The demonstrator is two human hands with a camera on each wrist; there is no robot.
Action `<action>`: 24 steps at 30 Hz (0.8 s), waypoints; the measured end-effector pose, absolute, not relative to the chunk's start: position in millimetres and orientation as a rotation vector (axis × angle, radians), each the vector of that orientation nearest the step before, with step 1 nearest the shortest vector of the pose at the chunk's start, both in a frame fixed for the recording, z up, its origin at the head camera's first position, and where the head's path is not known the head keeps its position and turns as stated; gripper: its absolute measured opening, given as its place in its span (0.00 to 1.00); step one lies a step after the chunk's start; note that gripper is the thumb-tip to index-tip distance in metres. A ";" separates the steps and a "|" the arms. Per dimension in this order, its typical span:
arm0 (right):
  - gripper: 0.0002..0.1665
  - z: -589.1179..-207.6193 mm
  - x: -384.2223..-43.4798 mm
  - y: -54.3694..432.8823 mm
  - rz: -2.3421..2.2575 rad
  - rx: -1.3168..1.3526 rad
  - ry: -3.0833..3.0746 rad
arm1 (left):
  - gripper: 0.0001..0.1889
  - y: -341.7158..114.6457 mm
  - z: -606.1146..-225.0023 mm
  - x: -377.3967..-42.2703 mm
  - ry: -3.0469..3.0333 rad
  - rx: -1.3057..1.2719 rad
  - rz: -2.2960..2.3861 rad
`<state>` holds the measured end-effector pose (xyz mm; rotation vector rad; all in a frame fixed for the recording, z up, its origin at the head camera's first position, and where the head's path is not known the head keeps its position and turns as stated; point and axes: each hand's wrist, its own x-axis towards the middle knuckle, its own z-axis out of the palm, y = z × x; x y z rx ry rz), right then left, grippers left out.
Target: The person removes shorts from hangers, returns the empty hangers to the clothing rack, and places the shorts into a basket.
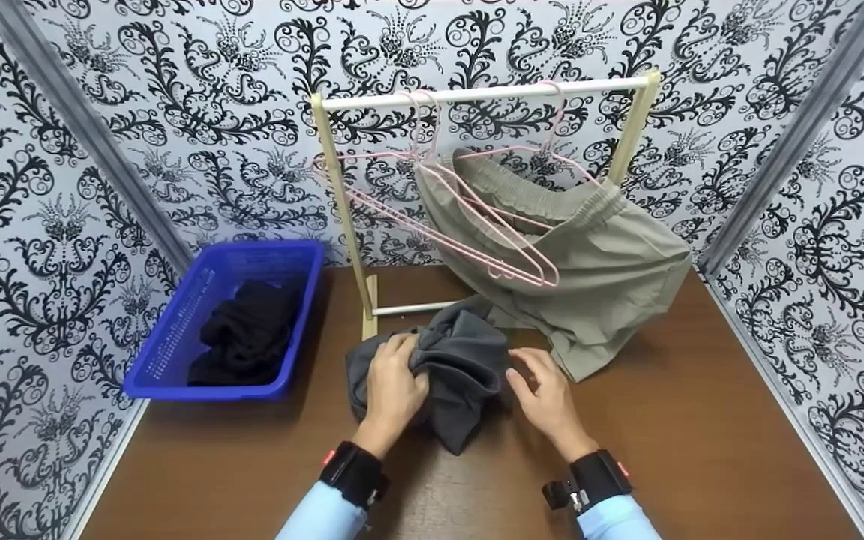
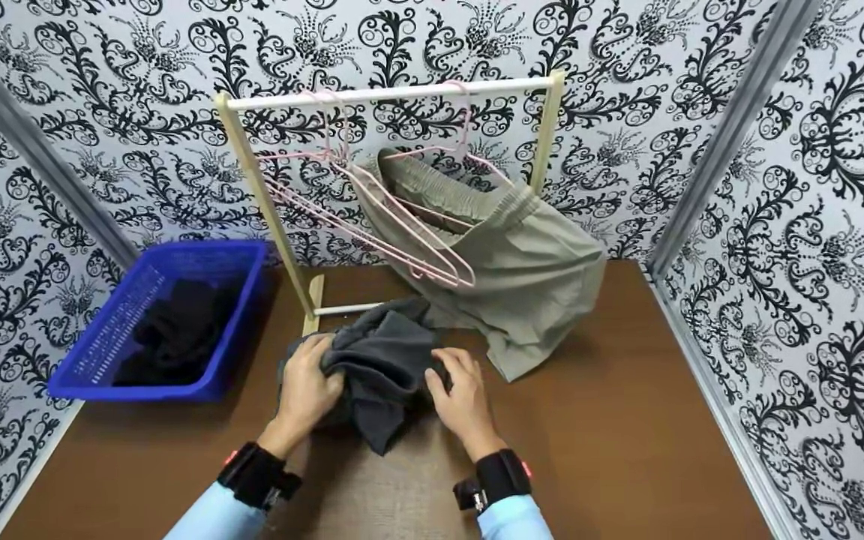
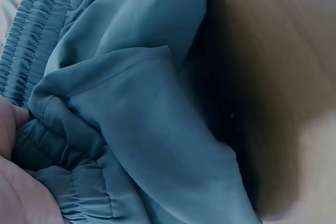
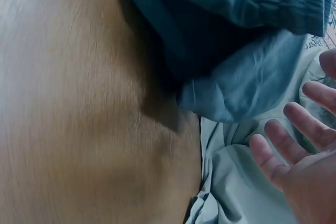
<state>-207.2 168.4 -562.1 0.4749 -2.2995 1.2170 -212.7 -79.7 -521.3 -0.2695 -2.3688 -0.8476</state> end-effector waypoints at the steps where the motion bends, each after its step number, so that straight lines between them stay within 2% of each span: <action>1: 0.18 -561.9 -207.5 168.1 1.214 0.479 -2.296 | 0.26 -81.1 -519.7 -212.9 -2.361 -0.267 -0.860; 16: 0.19 -558.9 -208.8 165.8 1.230 0.499 -2.287 | 0.21 -103.5 -503.5 -216.8 -2.207 -0.223 -0.948; 24: 0.19 -558.6 -210.8 164.9 1.224 0.483 -2.302 | 0.21 -117.4 -497.0 -216.4 -2.131 -0.200 -0.989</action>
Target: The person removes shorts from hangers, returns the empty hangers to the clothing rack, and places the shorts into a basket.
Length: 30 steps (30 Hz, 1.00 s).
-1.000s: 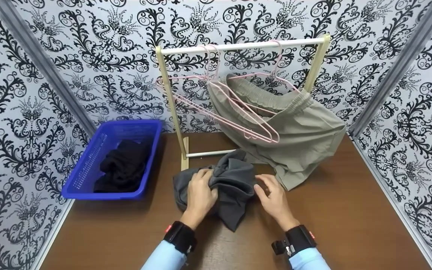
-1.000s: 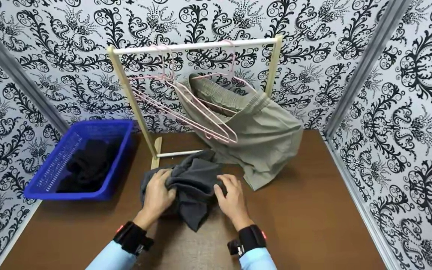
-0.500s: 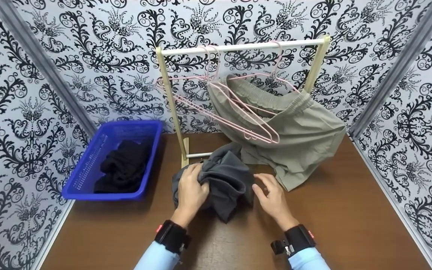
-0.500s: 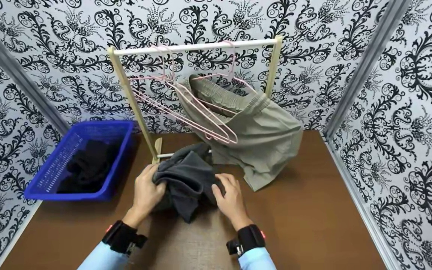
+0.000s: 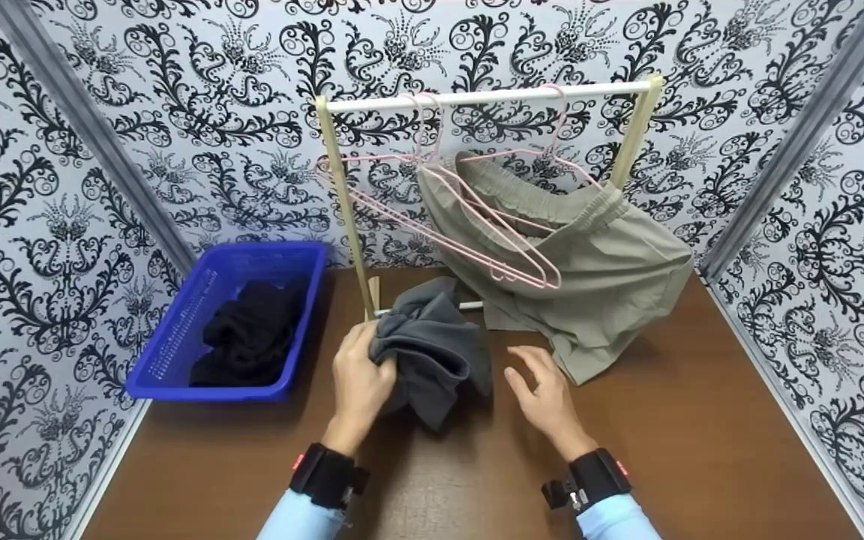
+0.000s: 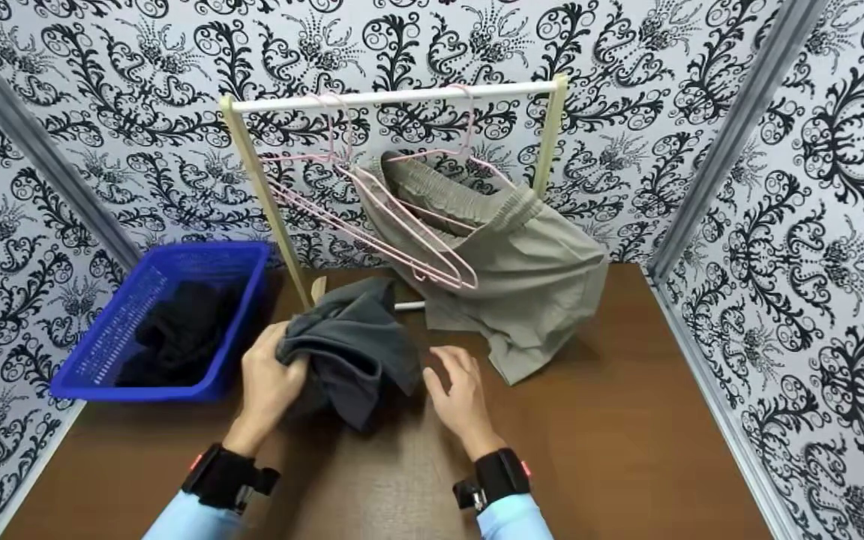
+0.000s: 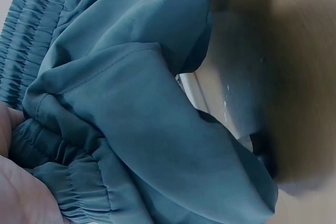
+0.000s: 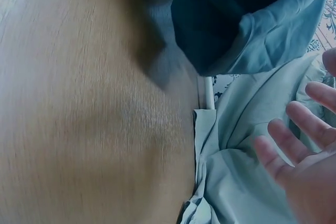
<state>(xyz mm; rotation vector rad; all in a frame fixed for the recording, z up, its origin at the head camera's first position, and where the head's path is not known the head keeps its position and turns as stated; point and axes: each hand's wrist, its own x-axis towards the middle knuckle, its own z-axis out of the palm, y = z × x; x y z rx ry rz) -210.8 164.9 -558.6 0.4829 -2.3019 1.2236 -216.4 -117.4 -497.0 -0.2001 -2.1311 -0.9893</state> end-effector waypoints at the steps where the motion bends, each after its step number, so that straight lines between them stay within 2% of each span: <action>1: 0.19 -558.5 -211.2 164.7 1.222 0.483 -2.300 | 0.21 -119.1 -495.7 -216.3 -2.121 -0.196 -0.997; 30: 0.20 -553.8 -217.0 161.3 1.185 0.504 -2.270 | 0.17 -180.1 -453.5 -221.2 -1.934 -0.087 -0.981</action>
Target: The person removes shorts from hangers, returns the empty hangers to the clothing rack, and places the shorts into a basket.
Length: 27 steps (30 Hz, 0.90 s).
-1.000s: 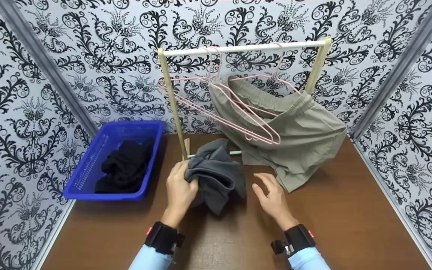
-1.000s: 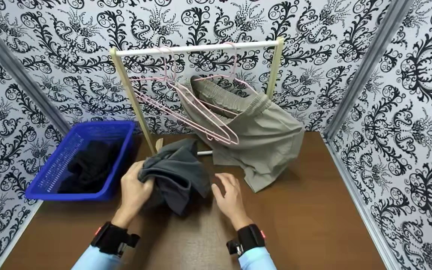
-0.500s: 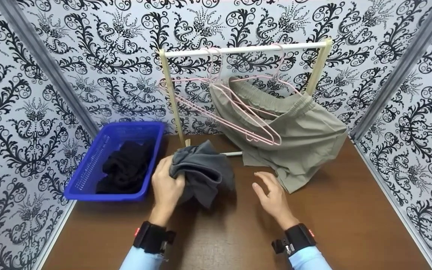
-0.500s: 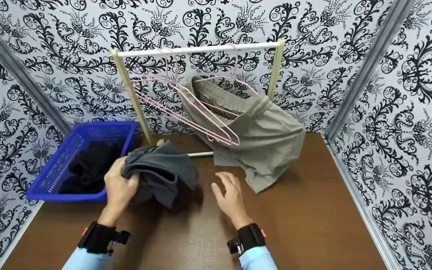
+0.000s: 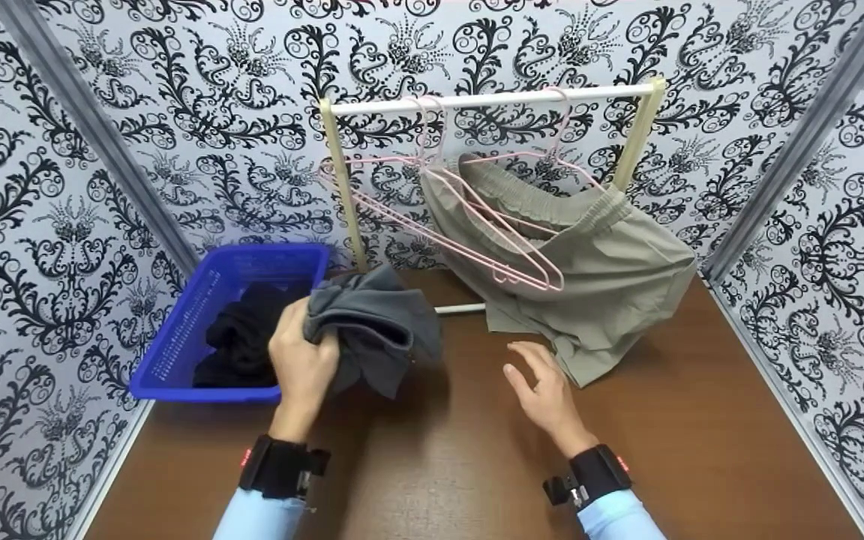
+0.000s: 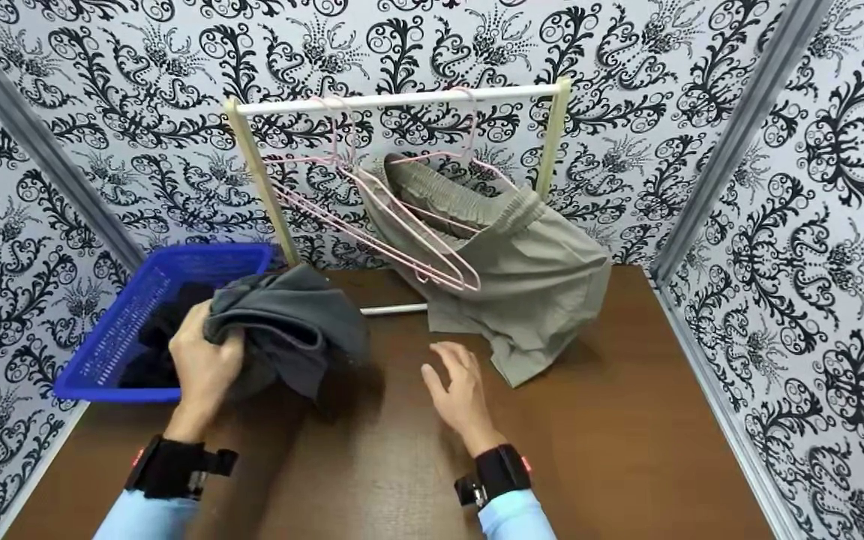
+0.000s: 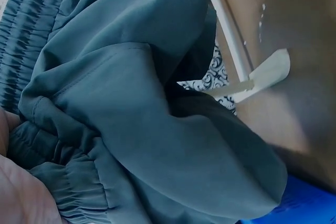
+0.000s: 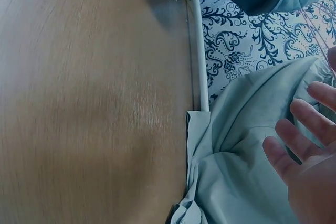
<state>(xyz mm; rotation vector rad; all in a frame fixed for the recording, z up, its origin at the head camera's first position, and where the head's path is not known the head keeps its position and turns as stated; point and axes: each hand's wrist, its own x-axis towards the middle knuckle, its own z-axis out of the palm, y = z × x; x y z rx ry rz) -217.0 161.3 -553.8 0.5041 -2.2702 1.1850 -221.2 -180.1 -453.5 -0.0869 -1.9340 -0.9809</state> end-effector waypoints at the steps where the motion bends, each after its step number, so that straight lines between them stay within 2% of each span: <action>1: 0.20 -553.5 -217.3 161.5 1.191 0.505 -2.273 | 0.16 -182.4 -451.6 -221.9 -1.930 -0.084 -0.984; 13: 0.20 -550.5 -218.8 163.2 1.193 0.512 -2.267 | 0.16 -213.1 -425.1 -229.3 -1.878 0.013 -1.012; 27: 0.20 -552.9 -220.0 166.6 1.199 0.505 -2.269 | 0.16 -252.3 -404.5 -231.7 -1.849 0.302 -1.080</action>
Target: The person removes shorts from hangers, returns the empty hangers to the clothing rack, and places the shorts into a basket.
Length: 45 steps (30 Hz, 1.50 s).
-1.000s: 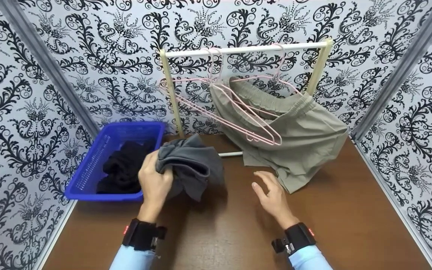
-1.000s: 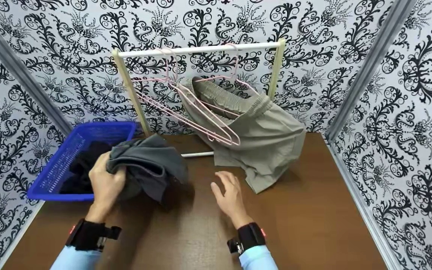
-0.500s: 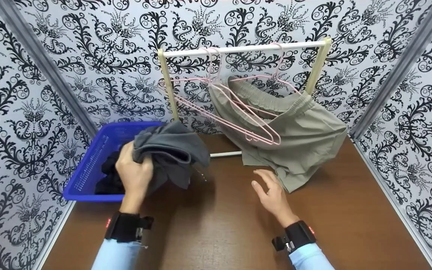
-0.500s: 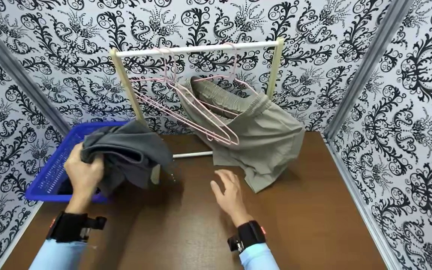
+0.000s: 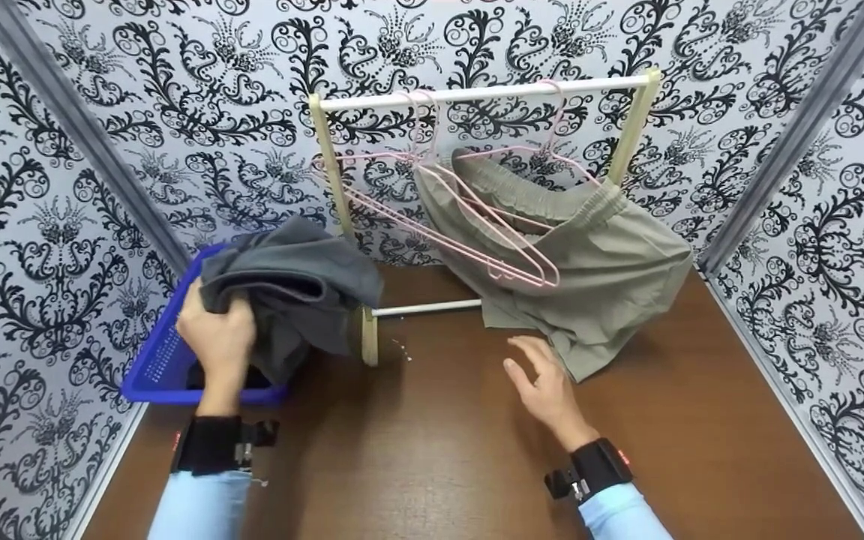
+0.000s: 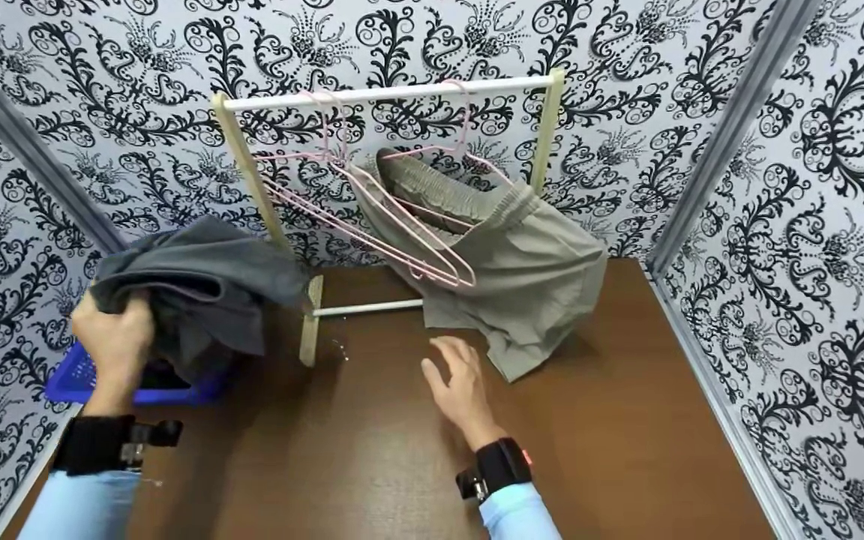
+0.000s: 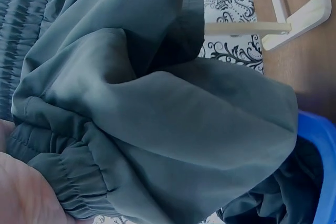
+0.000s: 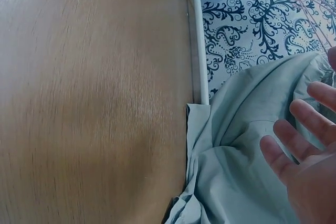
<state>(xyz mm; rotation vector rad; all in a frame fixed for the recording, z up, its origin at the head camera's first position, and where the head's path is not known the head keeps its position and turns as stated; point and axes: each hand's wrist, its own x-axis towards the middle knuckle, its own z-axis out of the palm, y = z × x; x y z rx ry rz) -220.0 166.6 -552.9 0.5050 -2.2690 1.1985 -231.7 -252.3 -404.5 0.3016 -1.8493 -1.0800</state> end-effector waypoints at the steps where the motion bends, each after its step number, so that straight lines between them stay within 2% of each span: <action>1: 0.20 -553.3 -220.4 166.5 1.198 0.508 -2.270 | 0.16 -255.0 -403.1 -231.7 -1.850 0.322 -1.092; 8: 0.20 -554.3 -222.4 166.4 1.199 0.516 -2.269 | 0.18 -271.1 -395.5 -230.4 -1.835 0.487 -1.191; 22: 0.20 -554.6 -224.6 167.3 1.206 0.513 -2.273 | 0.19 -294.8 -399.0 -236.6 -1.787 0.619 -1.163; 36: 0.20 -558.8 -218.8 168.6 1.219 0.458 -2.324 | 0.22 -307.2 -425.8 -245.1 -1.789 0.610 -1.094; 45: 0.19 -560.7 -220.1 169.2 1.214 0.469 -2.314 | 0.32 -309.7 -452.7 -248.9 -1.849 0.594 -0.987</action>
